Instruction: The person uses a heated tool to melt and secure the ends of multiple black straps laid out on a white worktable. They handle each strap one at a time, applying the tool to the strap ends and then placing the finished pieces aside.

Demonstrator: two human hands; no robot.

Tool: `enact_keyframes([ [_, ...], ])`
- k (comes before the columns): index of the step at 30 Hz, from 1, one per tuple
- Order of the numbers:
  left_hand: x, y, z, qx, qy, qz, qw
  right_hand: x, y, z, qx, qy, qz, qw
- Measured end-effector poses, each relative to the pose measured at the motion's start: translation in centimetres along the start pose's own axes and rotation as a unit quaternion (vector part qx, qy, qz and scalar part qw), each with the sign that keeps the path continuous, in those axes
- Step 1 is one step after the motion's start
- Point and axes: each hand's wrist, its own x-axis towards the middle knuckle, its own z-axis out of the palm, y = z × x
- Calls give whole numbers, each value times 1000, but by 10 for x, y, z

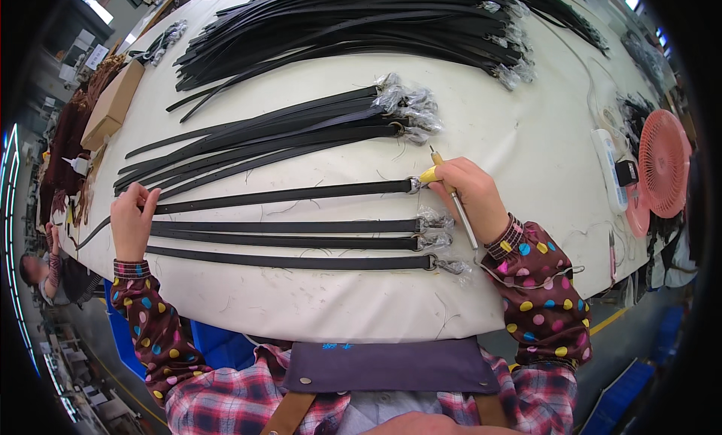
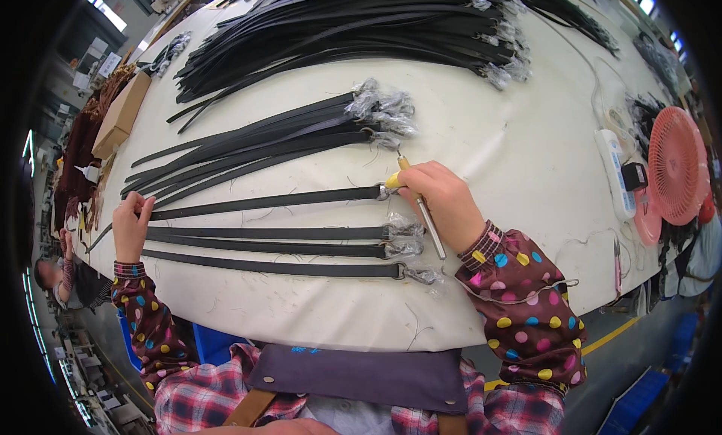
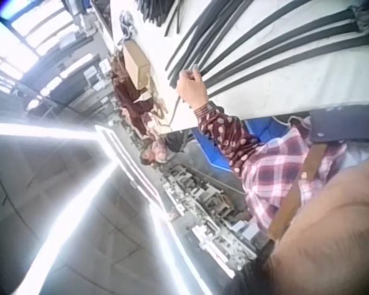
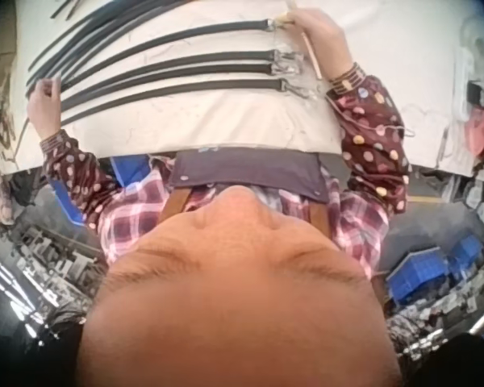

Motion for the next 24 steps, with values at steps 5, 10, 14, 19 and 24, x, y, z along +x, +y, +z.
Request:
enact_keyframes([
  [5,3,77,32,-60,34,214,974,2,2,-1,-37,5,-17,999],
  [10,3,218,33,-300,-190,268,896,12,-10,1,-54,33,-15,998],
  [14,16,272,63,-381,-285,302,826,11,-13,11,-38,22,39,998],
  [19,21,281,77,-403,-338,313,791,5,-5,10,-24,17,64,997],
  [24,22,284,80,-401,-354,317,783,1,-4,9,36,34,83,995],
])
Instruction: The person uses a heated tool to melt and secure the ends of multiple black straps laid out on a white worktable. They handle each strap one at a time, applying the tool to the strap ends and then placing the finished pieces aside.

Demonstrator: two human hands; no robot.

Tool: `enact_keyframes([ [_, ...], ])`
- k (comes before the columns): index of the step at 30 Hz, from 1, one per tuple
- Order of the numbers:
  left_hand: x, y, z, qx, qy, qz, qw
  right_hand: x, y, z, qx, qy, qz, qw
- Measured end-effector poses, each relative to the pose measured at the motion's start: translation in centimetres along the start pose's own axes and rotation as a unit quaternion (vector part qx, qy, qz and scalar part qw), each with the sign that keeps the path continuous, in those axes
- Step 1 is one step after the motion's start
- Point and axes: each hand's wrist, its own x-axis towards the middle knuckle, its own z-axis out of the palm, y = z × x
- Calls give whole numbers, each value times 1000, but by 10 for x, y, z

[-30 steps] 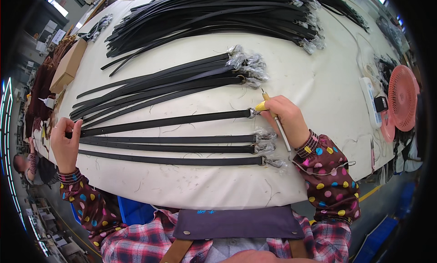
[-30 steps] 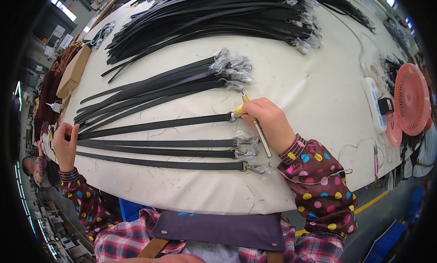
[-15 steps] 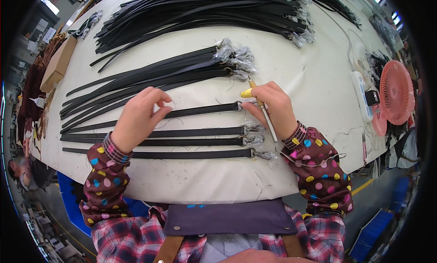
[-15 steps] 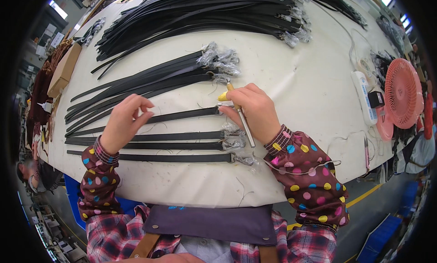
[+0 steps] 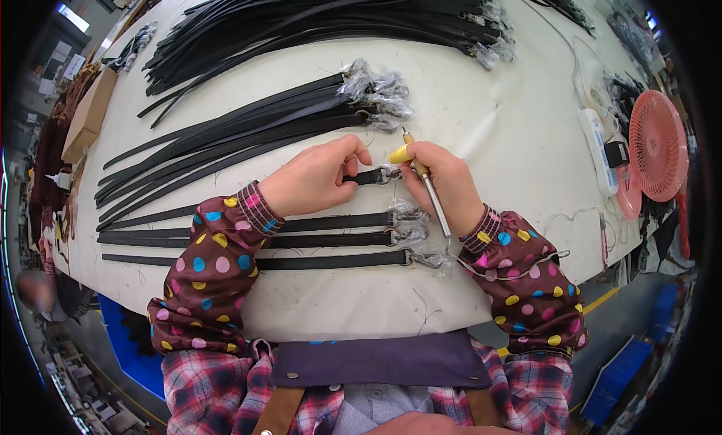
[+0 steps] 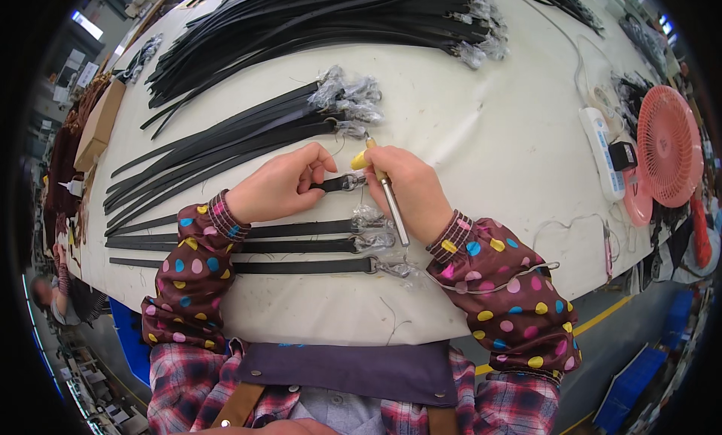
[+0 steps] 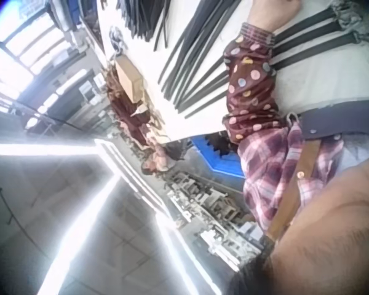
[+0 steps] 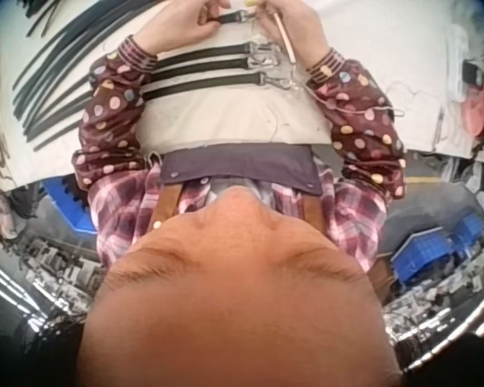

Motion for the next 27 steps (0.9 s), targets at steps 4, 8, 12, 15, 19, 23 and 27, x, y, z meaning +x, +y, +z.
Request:
enact_keyframes([
  [4,4,1,7,1,25,-8,1000,-1,1,0,22,-1,0,1000],
  [8,1,2,18,-14,61,10,998,-1,0,-8,24,-43,9,999],
  [12,-3,2,19,-40,52,-20,998,-3,0,-13,23,-57,-39,997],
  [15,-5,5,16,-92,37,-83,992,-3,5,-11,12,-27,-77,997],
  [19,-5,0,15,-148,40,-109,982,-1,-12,-15,130,-42,-3,991],
  [23,-6,-2,17,-165,54,-95,980,-3,-20,-7,196,-71,61,976],
  [27,-7,3,15,-143,56,-73,985,-5,-19,2,209,-42,112,971],
])
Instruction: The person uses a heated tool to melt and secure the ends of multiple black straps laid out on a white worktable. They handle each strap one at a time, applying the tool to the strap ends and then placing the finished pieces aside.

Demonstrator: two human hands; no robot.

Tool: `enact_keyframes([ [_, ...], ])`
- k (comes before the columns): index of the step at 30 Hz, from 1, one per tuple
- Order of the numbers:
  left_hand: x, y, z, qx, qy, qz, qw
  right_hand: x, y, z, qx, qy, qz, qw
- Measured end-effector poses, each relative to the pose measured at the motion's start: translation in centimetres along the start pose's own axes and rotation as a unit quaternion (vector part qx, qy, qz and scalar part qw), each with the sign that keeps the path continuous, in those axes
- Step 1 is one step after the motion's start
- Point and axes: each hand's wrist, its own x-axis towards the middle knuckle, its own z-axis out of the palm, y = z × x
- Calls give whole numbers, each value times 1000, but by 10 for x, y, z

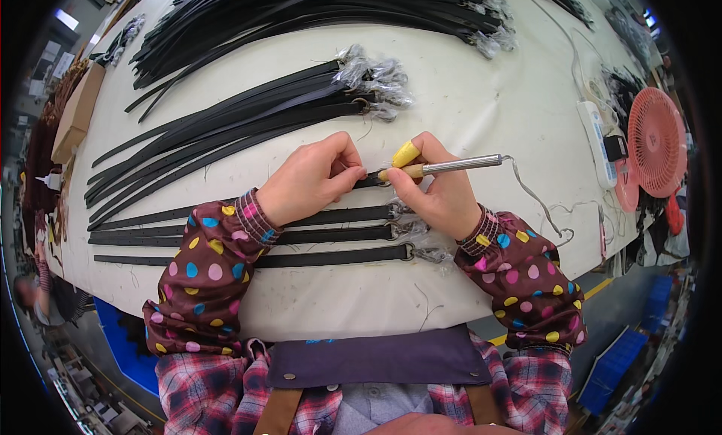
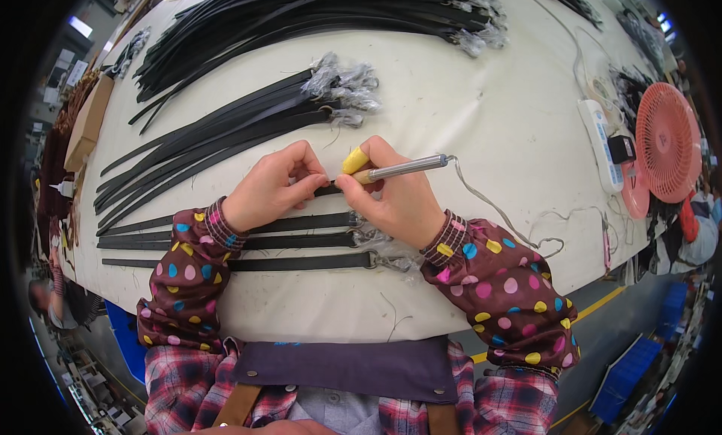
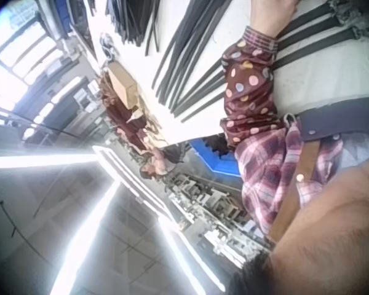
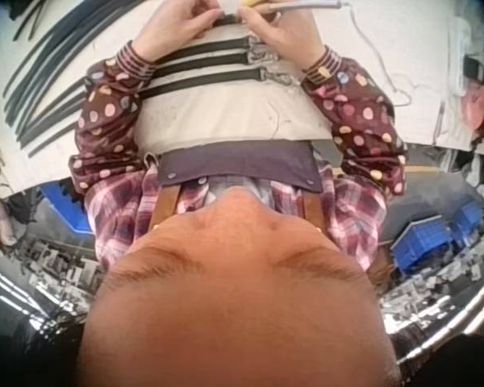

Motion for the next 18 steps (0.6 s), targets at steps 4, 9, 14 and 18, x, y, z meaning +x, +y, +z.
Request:
enact_keyframes([
  [4,1,-6,0,-17,1,7,1000,1,3,1,-28,-21,6,999],
  [9,1,-5,2,-23,4,-1,1000,1,6,3,-28,4,-7,1000],
  [14,1,-5,1,-26,5,-9,1000,1,3,0,-58,-41,20,997],
  [18,2,-6,1,-32,3,-15,999,1,3,0,-64,-43,22,997],
])
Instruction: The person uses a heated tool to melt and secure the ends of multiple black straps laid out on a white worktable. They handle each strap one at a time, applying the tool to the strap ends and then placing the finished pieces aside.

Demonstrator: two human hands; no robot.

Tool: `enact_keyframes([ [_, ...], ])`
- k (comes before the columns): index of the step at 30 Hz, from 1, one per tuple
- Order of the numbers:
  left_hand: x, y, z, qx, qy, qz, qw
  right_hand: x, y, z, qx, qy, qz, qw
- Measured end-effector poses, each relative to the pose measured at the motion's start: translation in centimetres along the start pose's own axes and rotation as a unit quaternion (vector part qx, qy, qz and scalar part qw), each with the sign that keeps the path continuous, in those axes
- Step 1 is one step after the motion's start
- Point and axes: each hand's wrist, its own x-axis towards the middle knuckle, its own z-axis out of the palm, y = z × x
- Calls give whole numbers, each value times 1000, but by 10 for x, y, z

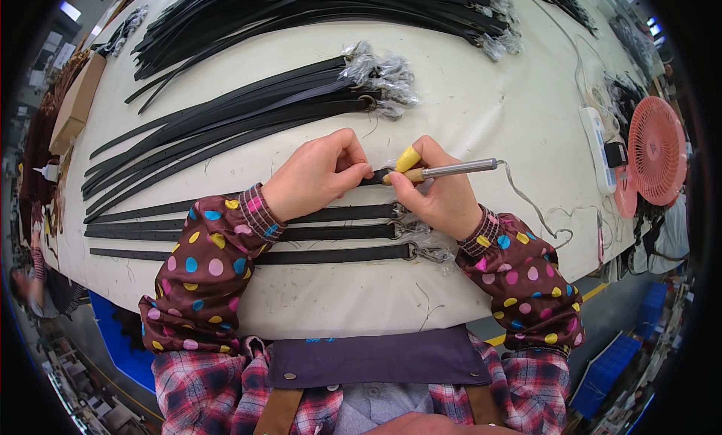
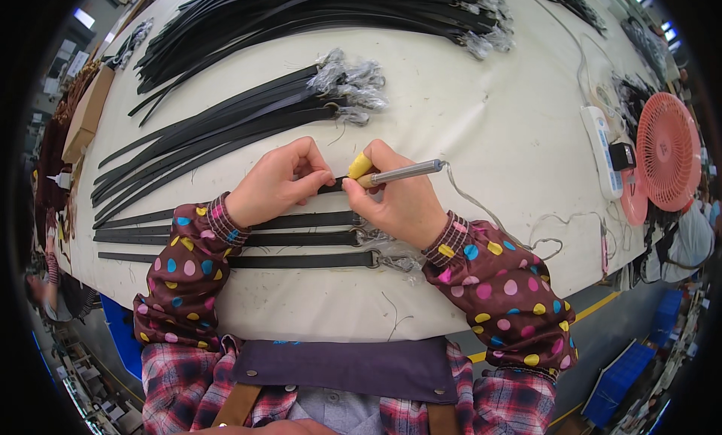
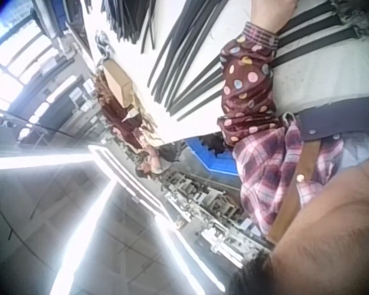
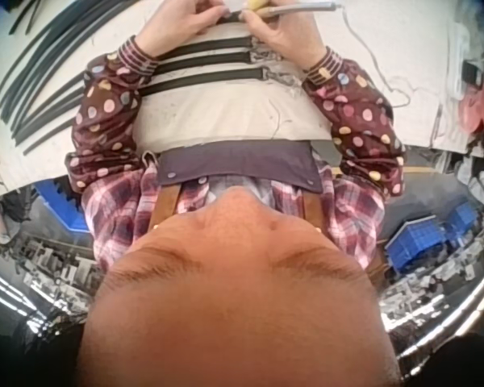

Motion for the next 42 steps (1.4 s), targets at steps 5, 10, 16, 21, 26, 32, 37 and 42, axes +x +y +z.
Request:
enact_keyframes([
  [5,0,1,-1,-9,-5,-10,1000,0,-2,0,-2,-2,-6,1000],
  [10,1,1,-1,-7,-5,-12,1000,1,-3,0,-3,6,-9,1000],
  [16,0,2,-1,-4,-4,-9,1000,1,-4,0,0,10,-16,1000],
  [21,1,-1,0,-4,-3,-1,1000,1,-4,1,-1,13,-19,1000],
  [26,1,0,0,-9,-1,-2,1000,1,-4,1,-9,13,-18,1000],
  [32,2,0,-1,-13,-8,-10,1000,1,1,4,10,40,-30,999],
  [37,1,3,-2,-28,-7,-42,999,2,-5,2,34,35,6,999],
  [42,1,5,-2,-36,-14,-57,998,3,-2,4,30,46,-6,998],
])
